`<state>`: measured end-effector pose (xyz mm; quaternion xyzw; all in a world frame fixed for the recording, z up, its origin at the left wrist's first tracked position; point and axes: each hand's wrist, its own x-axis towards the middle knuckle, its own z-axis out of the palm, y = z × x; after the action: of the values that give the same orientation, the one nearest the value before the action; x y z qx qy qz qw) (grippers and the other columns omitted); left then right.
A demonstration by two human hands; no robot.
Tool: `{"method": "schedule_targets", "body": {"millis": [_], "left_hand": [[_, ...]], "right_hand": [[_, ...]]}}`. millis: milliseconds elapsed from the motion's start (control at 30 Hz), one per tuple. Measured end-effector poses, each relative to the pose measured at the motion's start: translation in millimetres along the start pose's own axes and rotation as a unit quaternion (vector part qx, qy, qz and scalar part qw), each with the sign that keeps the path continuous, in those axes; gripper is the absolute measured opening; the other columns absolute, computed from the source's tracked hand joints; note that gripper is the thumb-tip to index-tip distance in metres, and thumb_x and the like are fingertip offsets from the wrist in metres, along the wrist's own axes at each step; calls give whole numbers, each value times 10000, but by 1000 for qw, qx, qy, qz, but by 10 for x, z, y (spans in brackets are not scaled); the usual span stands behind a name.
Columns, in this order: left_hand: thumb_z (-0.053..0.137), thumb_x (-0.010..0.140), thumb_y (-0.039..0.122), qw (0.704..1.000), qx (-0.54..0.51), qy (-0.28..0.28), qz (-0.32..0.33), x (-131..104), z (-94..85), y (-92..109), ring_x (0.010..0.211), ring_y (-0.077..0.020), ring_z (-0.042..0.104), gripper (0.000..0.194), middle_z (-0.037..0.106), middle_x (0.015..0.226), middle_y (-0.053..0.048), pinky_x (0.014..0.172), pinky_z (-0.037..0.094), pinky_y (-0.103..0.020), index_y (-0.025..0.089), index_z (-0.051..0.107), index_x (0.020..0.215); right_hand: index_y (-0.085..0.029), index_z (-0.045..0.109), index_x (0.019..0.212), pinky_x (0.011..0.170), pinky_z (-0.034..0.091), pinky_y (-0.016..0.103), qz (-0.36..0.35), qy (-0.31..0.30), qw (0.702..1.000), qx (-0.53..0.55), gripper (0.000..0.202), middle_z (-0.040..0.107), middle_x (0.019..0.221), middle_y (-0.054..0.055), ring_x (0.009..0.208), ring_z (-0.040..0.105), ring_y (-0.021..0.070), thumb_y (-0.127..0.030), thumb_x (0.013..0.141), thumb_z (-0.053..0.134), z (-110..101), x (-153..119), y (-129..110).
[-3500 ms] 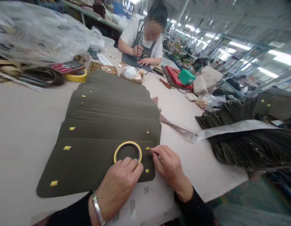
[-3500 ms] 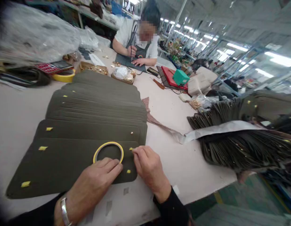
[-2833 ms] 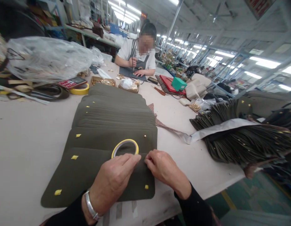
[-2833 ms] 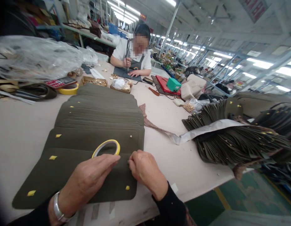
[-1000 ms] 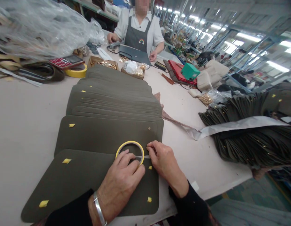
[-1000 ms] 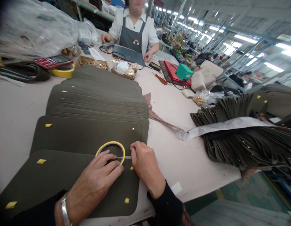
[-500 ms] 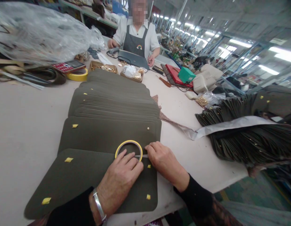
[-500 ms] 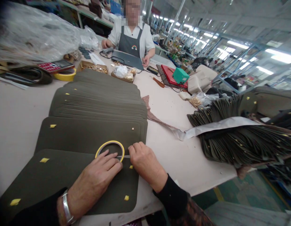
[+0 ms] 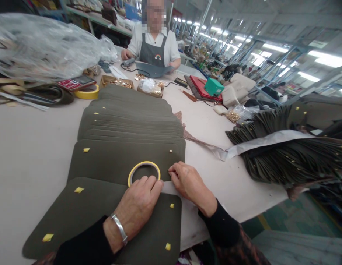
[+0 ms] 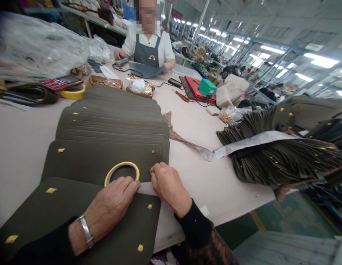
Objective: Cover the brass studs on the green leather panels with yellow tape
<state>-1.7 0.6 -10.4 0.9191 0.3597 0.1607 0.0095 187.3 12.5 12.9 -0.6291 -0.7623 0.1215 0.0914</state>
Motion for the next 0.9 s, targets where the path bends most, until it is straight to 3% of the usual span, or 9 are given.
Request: {"method": "schedule_targets", "body": {"millis": [300, 533, 600, 733, 833, 900], "left_hand": [[324, 903, 39, 997, 58, 46, 33, 1, -33, 76, 589, -179, 508, 222, 517, 729, -10, 528, 388, -292, 182, 494, 916], [439, 937, 127, 992, 35, 107, 56, 63, -117, 10, 561, -170, 504, 88, 543, 732, 2, 508, 368, -305, 186, 503, 952], [443, 943, 140, 992, 23, 113, 56, 124, -149, -24, 588, -179, 529, 92, 591, 763, -8, 531, 394, -311, 190, 519, 952], [424, 962, 156, 983, -90, 141, 71, 212, -194, -40, 729, -171, 627, 139, 679, 869, -22, 662, 489, -296, 183, 550, 1018], [444, 968, 178, 971, -168, 161, 58, 207, -202, -18, 840, -136, 670, 210, 712, 979, -30, 742, 515, -232, 166, 538, 1155], [434, 975, 203, 974, -161, 151, 44, 187, -201, -4, 863, -136, 681, 318, 703, 1094, -60, 746, 523, -229, 143, 475, 1284]], "right_hand": [[-179, 703, 870, 742, 457, 245, -1, -44, 998, 51, 136, 731, 855, 57, 821, 671, 182, -149, 856, 571, -77, -202, -61], [-197, 740, 859, 651, 436, 219, -45, -150, 970, 185, 190, 755, 838, 32, 747, 680, 157, -144, 862, 557, -182, -365, 62], [-190, 734, 890, 668, 444, 227, -26, -95, 970, 222, 199, 749, 848, 32, 751, 672, 156, -144, 880, 541, -180, -378, 95], [-183, 698, 972, 660, 460, 232, 25, 110, 946, 304, 174, 719, 847, 25, 715, 640, 138, -173, 908, 536, -187, -389, 77], [-179, 681, 993, 694, 471, 248, -55, 144, 936, 317, 167, 695, 851, 29, 735, 625, 143, -143, 880, 563, -194, -395, -5], [-170, 663, 1030, 712, 475, 261, -99, 149, 934, 310, 206, 681, 853, 39, 745, 616, 147, -107, 872, 548, -179, -394, -63]]}}
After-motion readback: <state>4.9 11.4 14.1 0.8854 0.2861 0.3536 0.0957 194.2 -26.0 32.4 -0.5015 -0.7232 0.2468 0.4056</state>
